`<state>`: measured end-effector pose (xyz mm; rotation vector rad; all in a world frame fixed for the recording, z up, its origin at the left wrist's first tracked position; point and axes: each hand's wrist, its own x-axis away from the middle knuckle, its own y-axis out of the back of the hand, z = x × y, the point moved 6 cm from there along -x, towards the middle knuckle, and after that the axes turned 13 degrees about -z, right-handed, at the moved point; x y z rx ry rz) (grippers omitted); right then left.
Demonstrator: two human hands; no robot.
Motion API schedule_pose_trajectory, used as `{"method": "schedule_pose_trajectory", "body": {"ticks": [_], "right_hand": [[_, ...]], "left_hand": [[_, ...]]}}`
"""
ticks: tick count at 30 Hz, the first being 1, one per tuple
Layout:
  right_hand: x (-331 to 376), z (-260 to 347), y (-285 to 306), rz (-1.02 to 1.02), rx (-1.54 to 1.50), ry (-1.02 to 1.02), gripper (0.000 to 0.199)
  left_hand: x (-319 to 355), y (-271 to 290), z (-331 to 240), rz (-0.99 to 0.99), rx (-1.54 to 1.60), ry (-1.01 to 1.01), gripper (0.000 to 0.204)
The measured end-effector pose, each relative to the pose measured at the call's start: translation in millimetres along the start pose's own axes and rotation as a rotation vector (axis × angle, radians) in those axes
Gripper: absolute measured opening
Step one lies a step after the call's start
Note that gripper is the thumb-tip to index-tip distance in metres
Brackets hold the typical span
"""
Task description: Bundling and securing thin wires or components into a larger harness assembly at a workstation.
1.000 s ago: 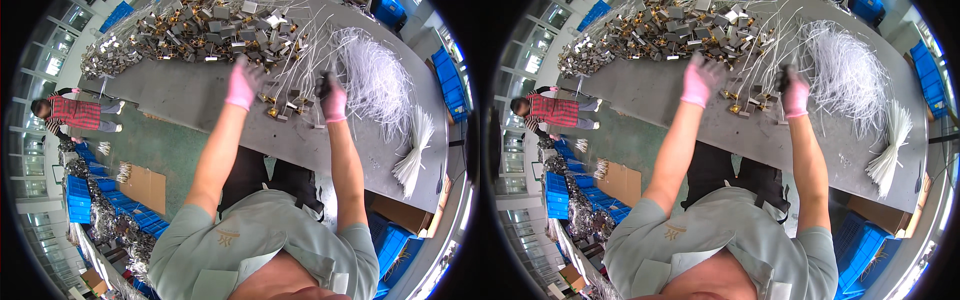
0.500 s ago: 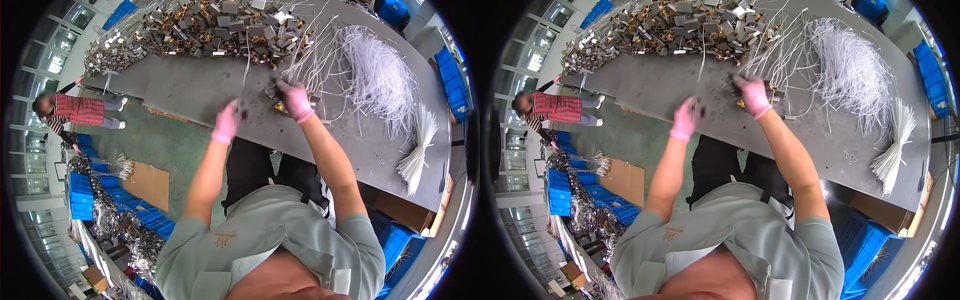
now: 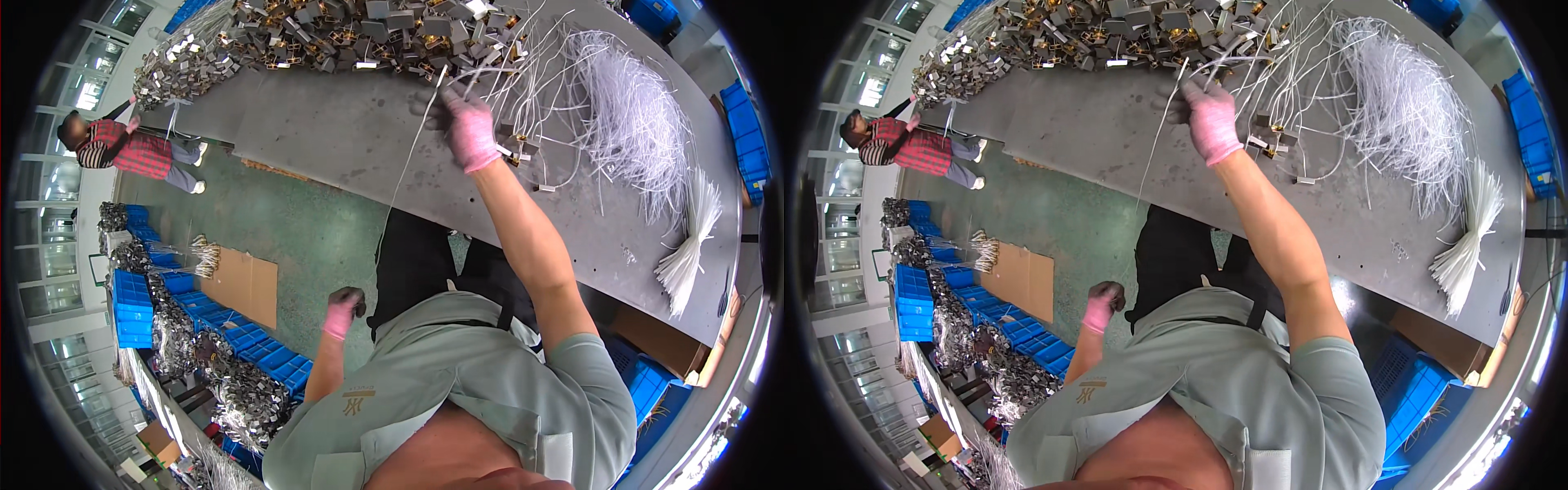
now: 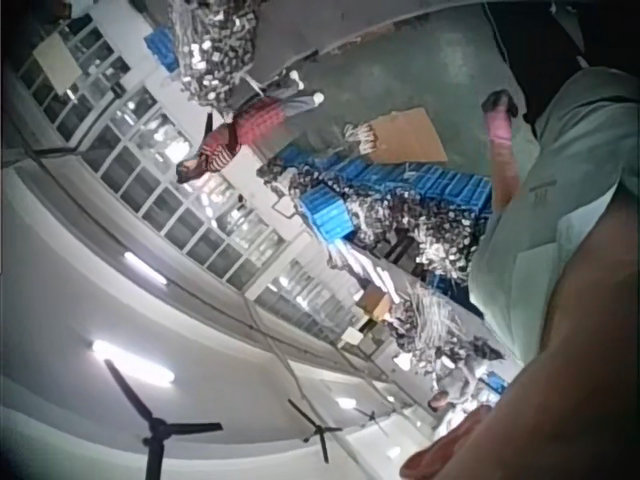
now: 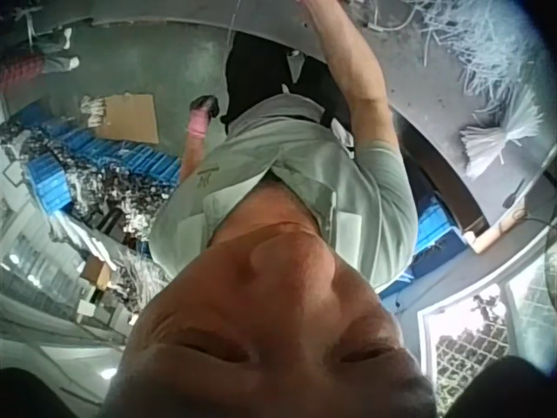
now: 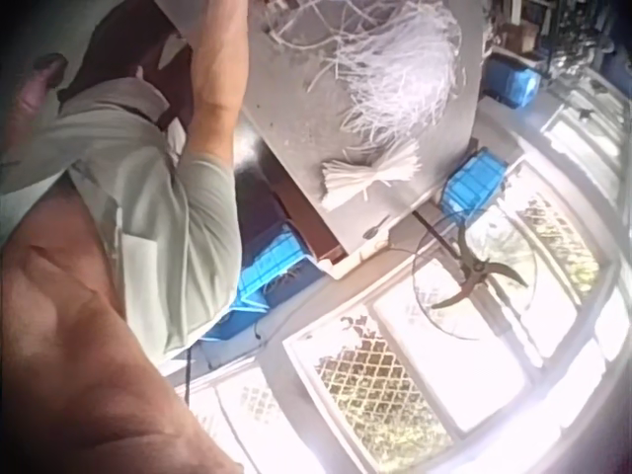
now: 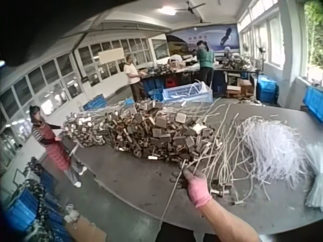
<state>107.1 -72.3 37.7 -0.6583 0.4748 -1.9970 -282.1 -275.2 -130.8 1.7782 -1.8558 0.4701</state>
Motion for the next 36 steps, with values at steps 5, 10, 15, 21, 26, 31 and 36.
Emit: {"method": "schedule_pose_trajectory", "body": {"ticks": [5, 10, 15, 21, 26, 31, 36], "right_hand": [[2.0, 33.7, 19.2, -0.075, -0.026, 0.169, 0.034], [5.1, 39.0, 34.7, -0.139, -0.055, 0.161, 0.034], [13.1, 35.6, 46.7, -0.054, 0.002, 0.013, 0.032], [14.3, 37.7, 75.9, -0.076, 0.495, 0.112, 0.027], [22.8, 86.7, 82.3, -0.207, 0.404, 0.221, 0.028], [81.0, -13.5, 55.6, -0.014, 0.69, 0.15, 0.028], [41.8, 4.7, 92.0, -0.133, 0.569, 0.15, 0.033]], "left_hand": [[-2.5, 27.1, 12.2, -0.125, 0.072, -0.037, 0.037], [-9.4, 32.9, 2.9, -0.158, 0.08, -0.069, 0.037], [-13.4, 20.5, -17.1, -0.17, 0.137, -0.077, 0.033], [-26.0, -26.5, -51.9, -0.213, -0.071, -0.059, 0.033], [-51.8, -80.5, -90.5, -0.246, 0.067, -0.211, 0.04], [-81.7, -176.5, -163.0, -0.372, -0.092, -0.649, 0.045], [-60.0, -273.4, -252.9, 0.065, 0.002, -0.741, 0.039]]}}
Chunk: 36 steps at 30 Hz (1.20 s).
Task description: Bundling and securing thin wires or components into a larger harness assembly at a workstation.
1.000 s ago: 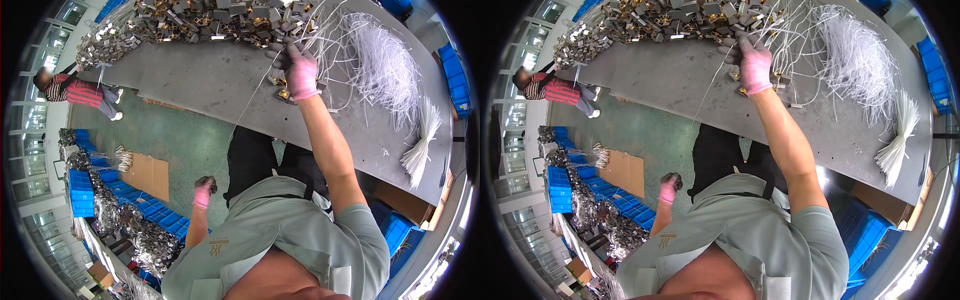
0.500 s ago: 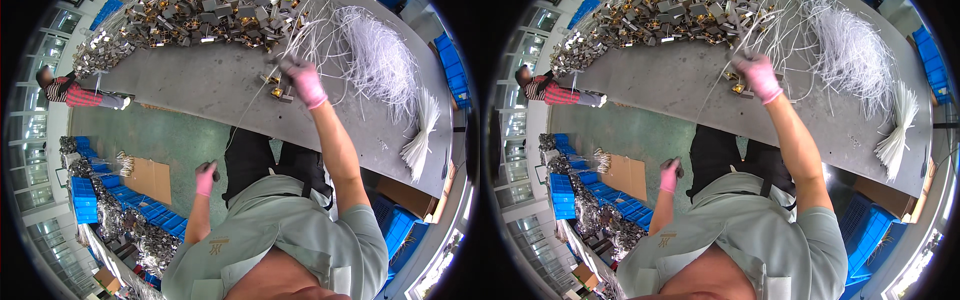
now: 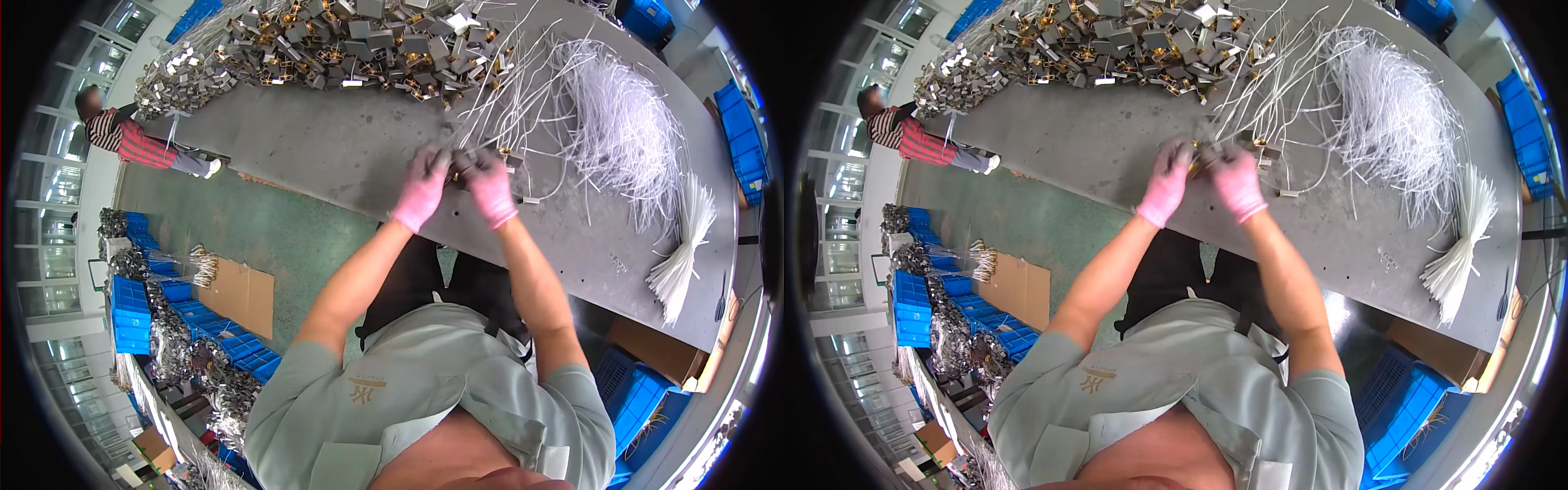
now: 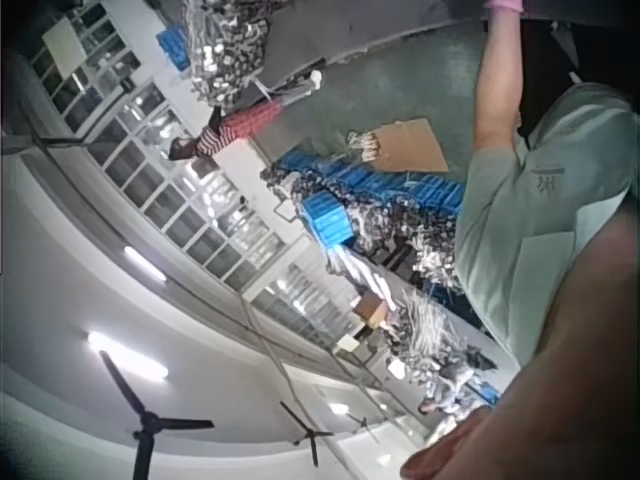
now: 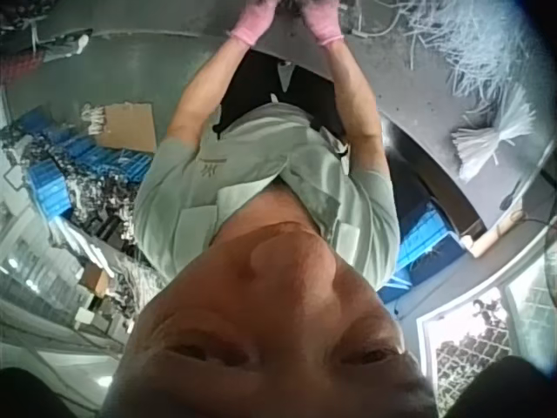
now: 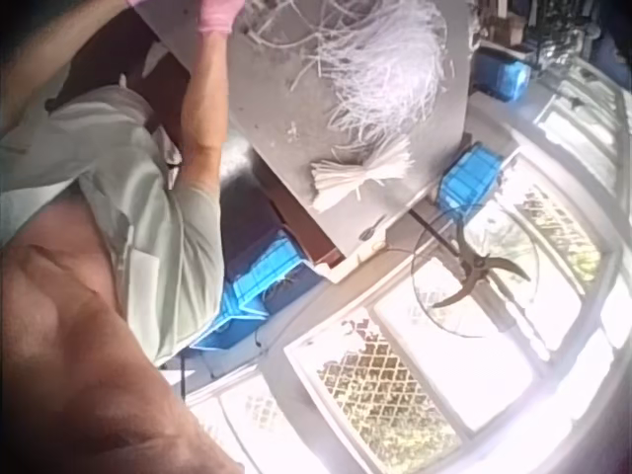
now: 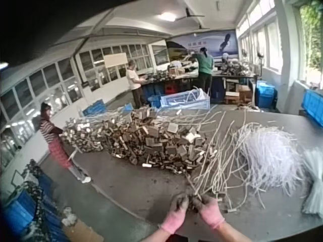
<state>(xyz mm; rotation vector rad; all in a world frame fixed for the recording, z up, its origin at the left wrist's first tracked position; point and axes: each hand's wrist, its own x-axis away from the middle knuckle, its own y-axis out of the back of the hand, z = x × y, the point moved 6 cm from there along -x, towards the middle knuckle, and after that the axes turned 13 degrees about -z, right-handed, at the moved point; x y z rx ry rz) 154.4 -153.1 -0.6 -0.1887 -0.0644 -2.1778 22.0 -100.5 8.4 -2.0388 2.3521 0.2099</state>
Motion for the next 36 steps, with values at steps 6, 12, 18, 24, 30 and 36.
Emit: {"method": "schedule_pose_trajectory", "body": {"ticks": [6, 12, 18, 24, 30, 36], "right_hand": [[-50.1, 24.2, 81.2, -0.247, -0.035, 0.122, 0.027], [-16.9, -13.4, 70.3, -0.027, 0.528, 0.392, 0.034], [52.0, -31.2, 3.5, 0.206, 0.666, 0.628, 0.031], [42.3, -23.6, 13.9, 0.148, 0.571, 0.408, 0.036], [46.6, -35.2, 22.2, 0.072, 0.577, 0.486, 0.036], [46.2, -43.0, 31.6, 0.068, 0.501, 0.511, 0.036]], "left_hand": [[-131.1, -12.7, -58.3, -0.306, 0.02, -0.068, 0.074], [-173.9, -16.0, -57.1, -0.451, -0.312, -0.405, 0.041], [-173.1, -7.8, -53.0, -0.35, -0.361, -0.316, 0.029], [-162.9, -13.9, -72.4, -0.361, -0.421, -0.319, 0.051], [-168.9, -9.2, -79.9, -0.203, -0.401, -0.161, 0.044], [-90.1, 44.7, -42.3, -0.124, -0.478, -0.331, 0.034]]}}
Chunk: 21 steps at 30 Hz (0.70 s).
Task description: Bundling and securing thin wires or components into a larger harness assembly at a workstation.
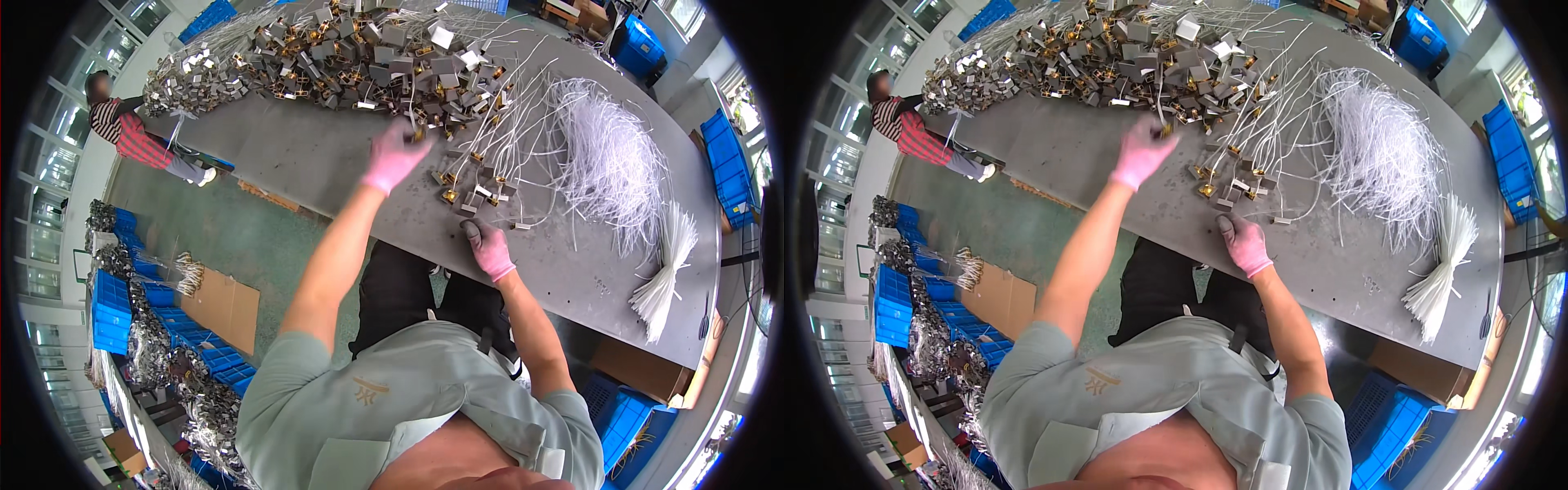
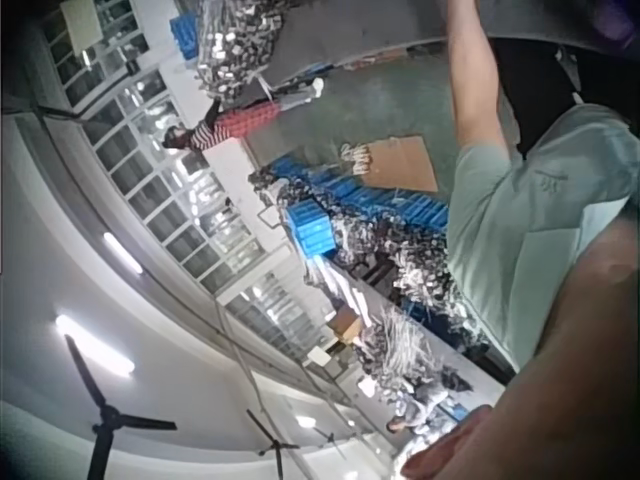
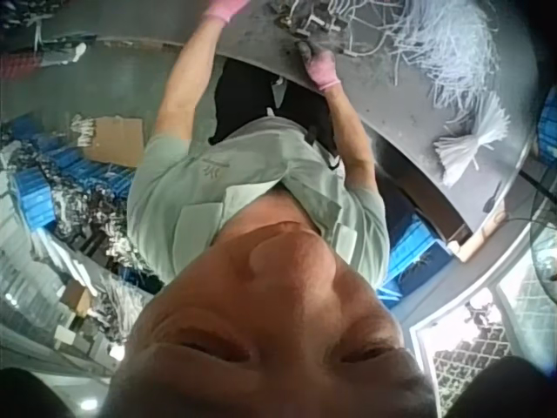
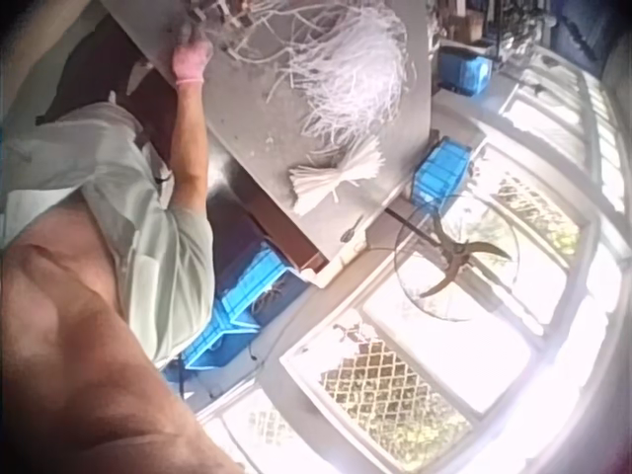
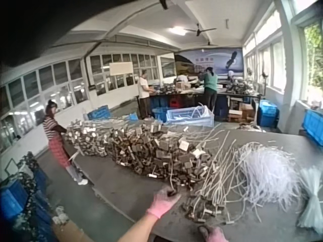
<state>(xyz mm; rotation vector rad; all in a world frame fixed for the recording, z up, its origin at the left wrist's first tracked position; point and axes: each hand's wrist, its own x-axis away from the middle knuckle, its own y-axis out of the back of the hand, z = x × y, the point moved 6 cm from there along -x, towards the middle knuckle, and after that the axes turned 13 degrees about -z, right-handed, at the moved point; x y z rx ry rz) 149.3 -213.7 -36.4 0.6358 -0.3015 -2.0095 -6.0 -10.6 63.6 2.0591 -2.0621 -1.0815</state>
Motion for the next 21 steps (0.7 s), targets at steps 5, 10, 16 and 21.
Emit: {"method": "schedule_pose_trajectory", "body": {"ticks": [5, 10, 16, 21], "right_hand": [[-12.6, -18.3, -4.2, -0.082, -0.062, -0.077, 0.03], [-55.7, 20.9, -23.9, 0.077, -0.589, -0.42, 0.027], [-99.6, 66.4, -54.4, 0.19, -0.713, -0.579, 0.031], [-129.7, 80.4, -108.1, 0.21, -1.024, -0.582, 0.035]], "left_hand": [[44.3, 29.9, 12.3, -0.059, 0.316, 0.01, 0.023], [58.2, 62.7, 24.8, -0.216, 0.854, 0.106, 0.023], [141.0, 105.5, 32.0, -0.219, 1.114, 0.429, 0.022], [214.8, 126.2, 57.1, -0.21, 0.496, 0.505, 0.011]]}}
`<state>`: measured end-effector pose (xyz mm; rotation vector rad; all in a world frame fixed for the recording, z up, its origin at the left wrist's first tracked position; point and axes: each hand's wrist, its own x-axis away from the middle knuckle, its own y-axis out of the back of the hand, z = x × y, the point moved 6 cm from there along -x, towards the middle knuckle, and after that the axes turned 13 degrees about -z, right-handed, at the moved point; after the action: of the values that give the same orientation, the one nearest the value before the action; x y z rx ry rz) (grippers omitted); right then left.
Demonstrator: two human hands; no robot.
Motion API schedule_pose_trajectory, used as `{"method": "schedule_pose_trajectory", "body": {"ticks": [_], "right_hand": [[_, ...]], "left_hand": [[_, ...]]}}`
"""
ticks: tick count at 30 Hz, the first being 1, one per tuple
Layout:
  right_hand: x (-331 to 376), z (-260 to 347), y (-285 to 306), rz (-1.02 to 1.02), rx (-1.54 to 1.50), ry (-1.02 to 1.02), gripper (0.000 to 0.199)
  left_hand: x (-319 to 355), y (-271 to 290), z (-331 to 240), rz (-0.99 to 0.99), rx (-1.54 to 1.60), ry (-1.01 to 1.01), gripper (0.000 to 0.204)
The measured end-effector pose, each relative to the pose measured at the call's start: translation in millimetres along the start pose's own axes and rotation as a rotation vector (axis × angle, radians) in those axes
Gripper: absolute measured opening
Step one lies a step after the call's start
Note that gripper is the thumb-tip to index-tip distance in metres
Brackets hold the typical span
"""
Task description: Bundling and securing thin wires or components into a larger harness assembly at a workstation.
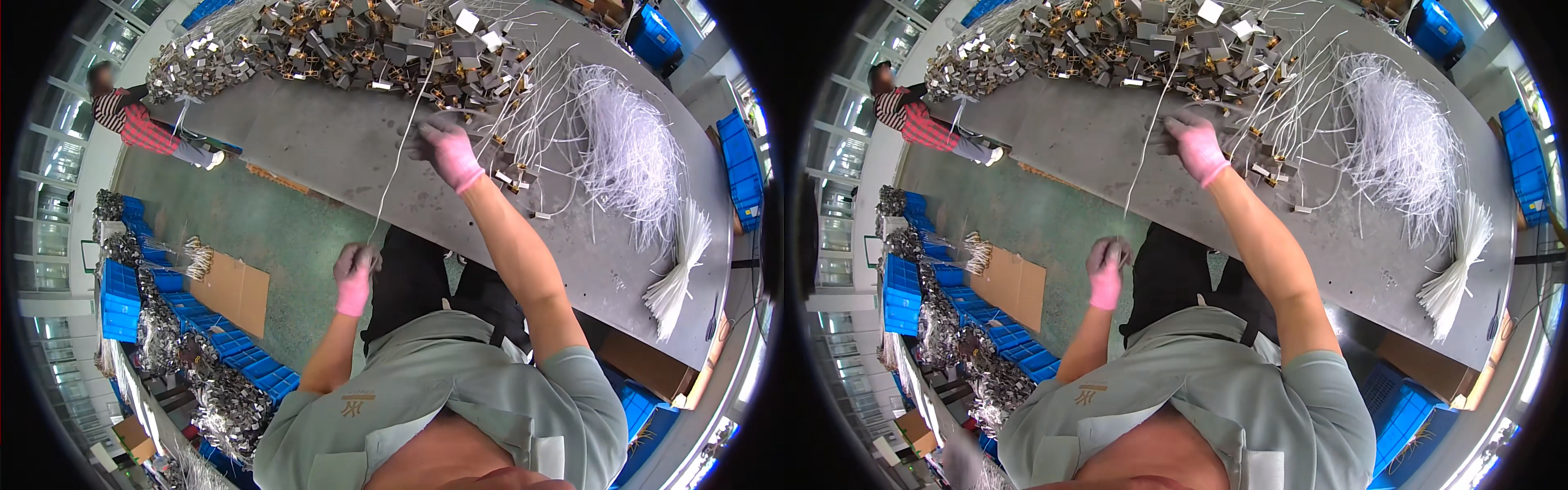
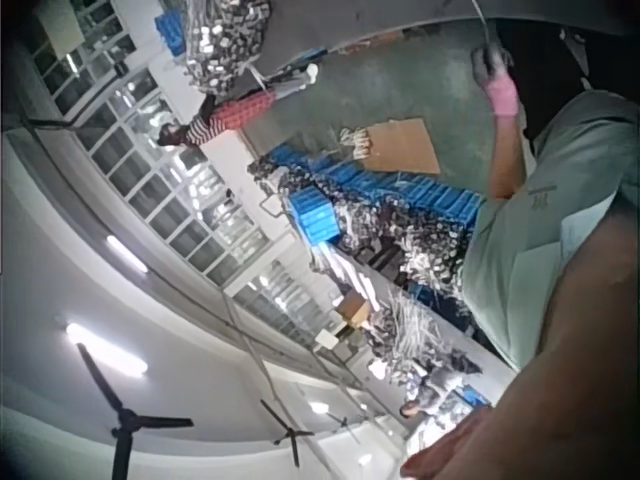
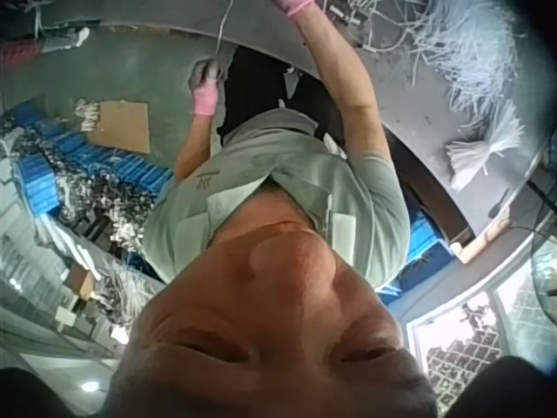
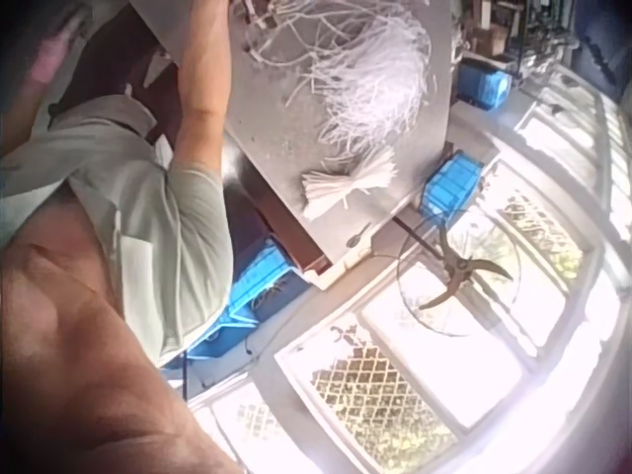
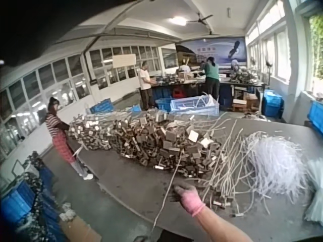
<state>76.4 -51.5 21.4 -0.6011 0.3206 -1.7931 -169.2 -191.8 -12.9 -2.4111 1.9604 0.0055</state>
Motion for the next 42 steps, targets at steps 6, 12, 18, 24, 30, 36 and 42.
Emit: {"method": "schedule_pose_trajectory", "body": {"ticks": [6, 12, 18, 24, 30, 36, 42], "right_hand": [[-1.2, 5.0, -18.8, 0.023, -0.16, -0.032, 0.036], [10.5, 42.6, 17.1, -0.221, -0.074, 0.235, 0.034], [16.5, 61.1, 46.4, -0.306, -0.136, 0.282, 0.033], [32.1, 53.8, 51.5, -0.271, -0.042, 0.177, 0.031], [56.1, 63.0, 48.6, -0.134, 0.265, 0.123, 0.028], [77.2, 65.5, 45.1, -0.119, 0.605, 0.205, 0.025], [105.6, -46.5, 28.6, 0.069, 0.61, 0.062, 0.02]], "left_hand": [[45.2, 84.2, 67.4, 0.047, -0.184, 0.288, 0.021], [61.6, 143.8, 106.9, -0.029, -0.145, 0.435, 0.031], [46.5, 147.1, 98.8, -0.129, -0.222, 0.356, 0.039], [36.8, 135.1, 94.2, -0.127, -0.117, 0.365, 0.034], [23.6, 101.1, 73.6, -0.078, -0.389, 0.378, 0.033], [12.2, 25.6, 50.5, 0.183, -0.571, 0.247, 0.038], [-7.6, -84.9, 18.3, 0.326, -0.245, 0.103, 0.035]]}}
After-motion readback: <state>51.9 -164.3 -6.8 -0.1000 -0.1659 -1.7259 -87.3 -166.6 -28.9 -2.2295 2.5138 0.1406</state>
